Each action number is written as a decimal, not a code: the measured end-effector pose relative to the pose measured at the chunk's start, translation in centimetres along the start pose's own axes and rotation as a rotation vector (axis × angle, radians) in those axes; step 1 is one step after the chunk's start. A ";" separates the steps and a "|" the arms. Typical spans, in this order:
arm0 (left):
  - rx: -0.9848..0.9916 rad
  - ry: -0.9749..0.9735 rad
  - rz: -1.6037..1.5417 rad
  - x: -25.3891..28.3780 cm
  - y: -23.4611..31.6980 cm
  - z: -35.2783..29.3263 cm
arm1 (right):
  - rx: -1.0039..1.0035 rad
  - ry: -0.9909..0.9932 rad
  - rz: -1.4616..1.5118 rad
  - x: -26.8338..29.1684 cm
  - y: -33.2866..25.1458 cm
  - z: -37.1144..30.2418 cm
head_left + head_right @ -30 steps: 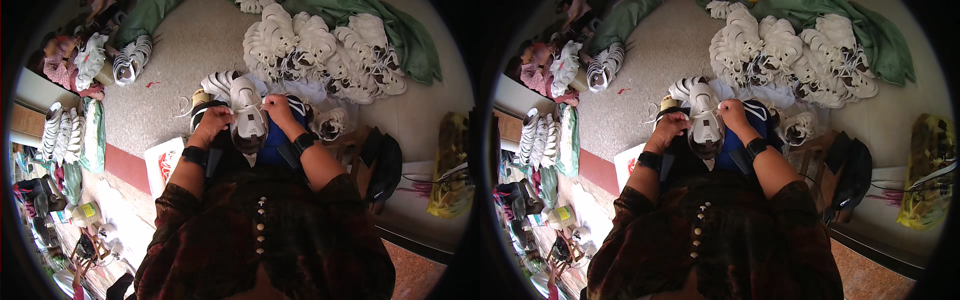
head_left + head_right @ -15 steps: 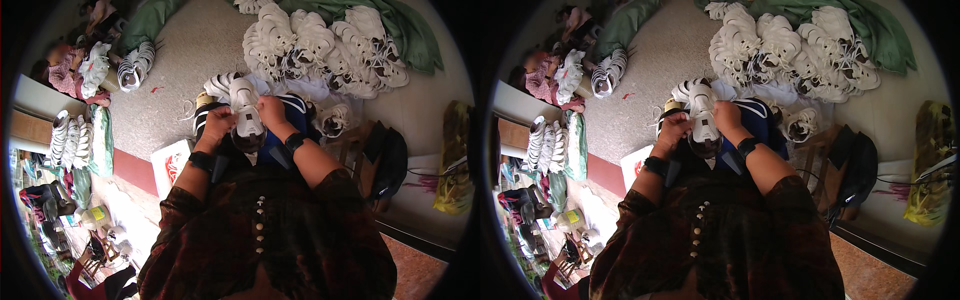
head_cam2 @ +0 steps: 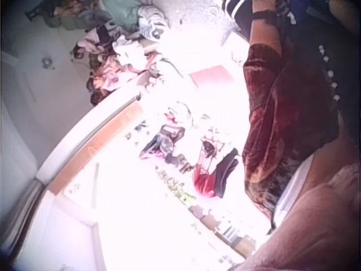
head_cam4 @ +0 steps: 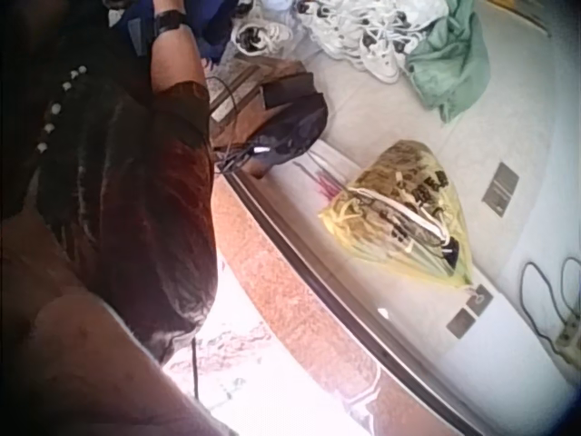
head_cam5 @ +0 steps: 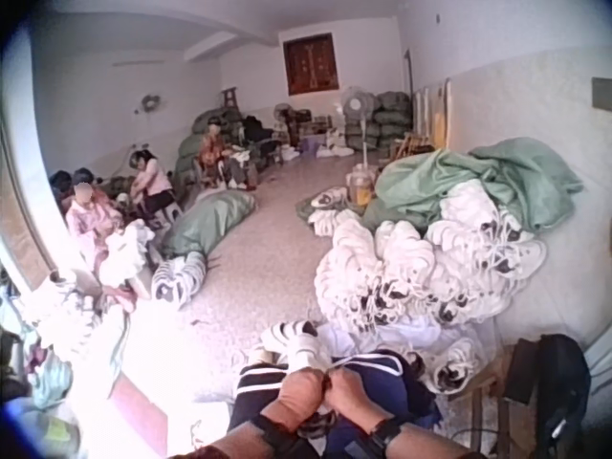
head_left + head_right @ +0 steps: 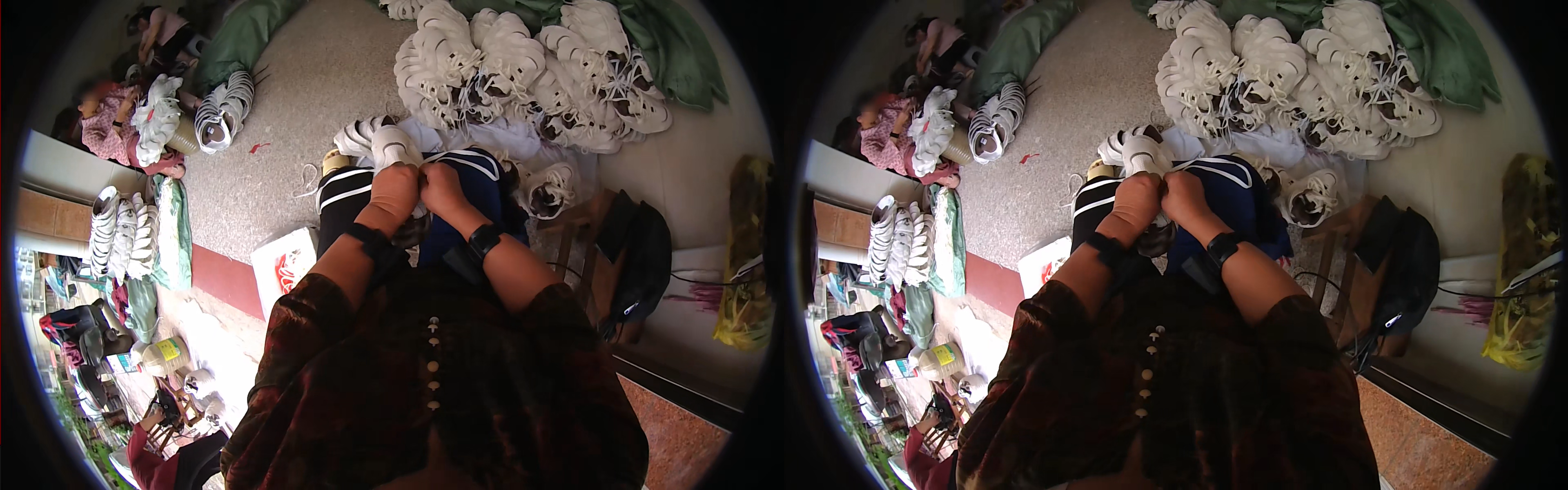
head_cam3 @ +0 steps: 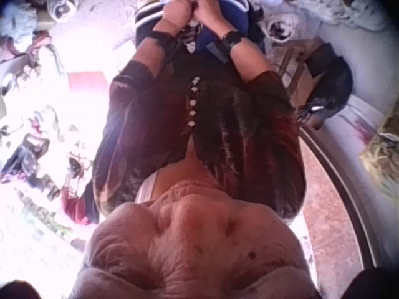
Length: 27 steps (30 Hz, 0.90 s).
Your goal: The recorder is lacing white shoe uppers by threading long white laces through eyelets while sitting on the floor.
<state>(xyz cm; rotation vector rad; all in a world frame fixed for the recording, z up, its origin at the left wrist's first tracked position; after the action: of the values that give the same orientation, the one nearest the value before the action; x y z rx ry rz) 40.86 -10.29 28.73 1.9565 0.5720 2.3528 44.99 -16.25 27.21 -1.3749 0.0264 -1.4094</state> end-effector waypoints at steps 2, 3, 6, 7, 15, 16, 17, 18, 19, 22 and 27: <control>0.002 -0.013 0.014 0.8 0.4 0.1 | 0.001 0.017 -0.010 0.1 0.2 0.1; 0.013 -0.060 0.069 0.7 0.0 -0.1 | -0.009 0.030 0.001 0.1 0.4 0.0; 0.003 -0.212 0.128 2.0 -1.7 -2.6 | -0.030 0.054 -0.013 0.6 0.6 -0.4; 0.033 -0.195 0.014 2.9 -3.3 -4.0 | -0.042 0.075 -0.031 0.8 0.2 -0.4; 0.668 -0.188 -1.225 -0.1 -10.5 -8.5 | 0.292 -0.102 0.066 -2.0 -6.0 0.9; 0.658 -0.125 -1.202 -0.2 -10.9 -7.7 | 0.281 -0.115 0.014 -2.4 -5.6 1.1; 0.644 -0.079 -1.219 -0.1 -11.3 -7.0 | 0.270 -0.149 0.018 -2.7 -6.1 1.1; 0.646 -0.065 -1.236 -1.0 -12.1 -6.4 | 0.283 -0.163 0.024 -2.6 -6.7 0.9; 0.667 -0.025 -1.276 -1.5 -12.5 -5.8 | 0.280 -0.159 0.028 -2.7 -6.5 0.7; 0.702 0.084 -1.424 -2.6 -12.8 -4.9 | 0.257 -0.152 0.037 -3.2 -6.0 0.5; 0.624 0.160 -1.403 -3.3 -13.4 -4.1 | 0.236 -0.155 0.030 -3.2 -5.8 0.3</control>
<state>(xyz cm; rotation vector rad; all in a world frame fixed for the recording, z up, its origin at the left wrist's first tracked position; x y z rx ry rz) 34.83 0.26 21.06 0.7524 1.9758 1.3971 40.57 -11.65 28.96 -1.2768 -0.2139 -1.2350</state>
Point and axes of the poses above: each hand's wrist, its own z-axis towards the middle knuckle, its own x-axis out of the back of the hand, y = z × x, the point moved 10 cm from there along z, towards the middle knuckle, and after that the axes turned 3 degrees about -z, right-handed, at the moved point
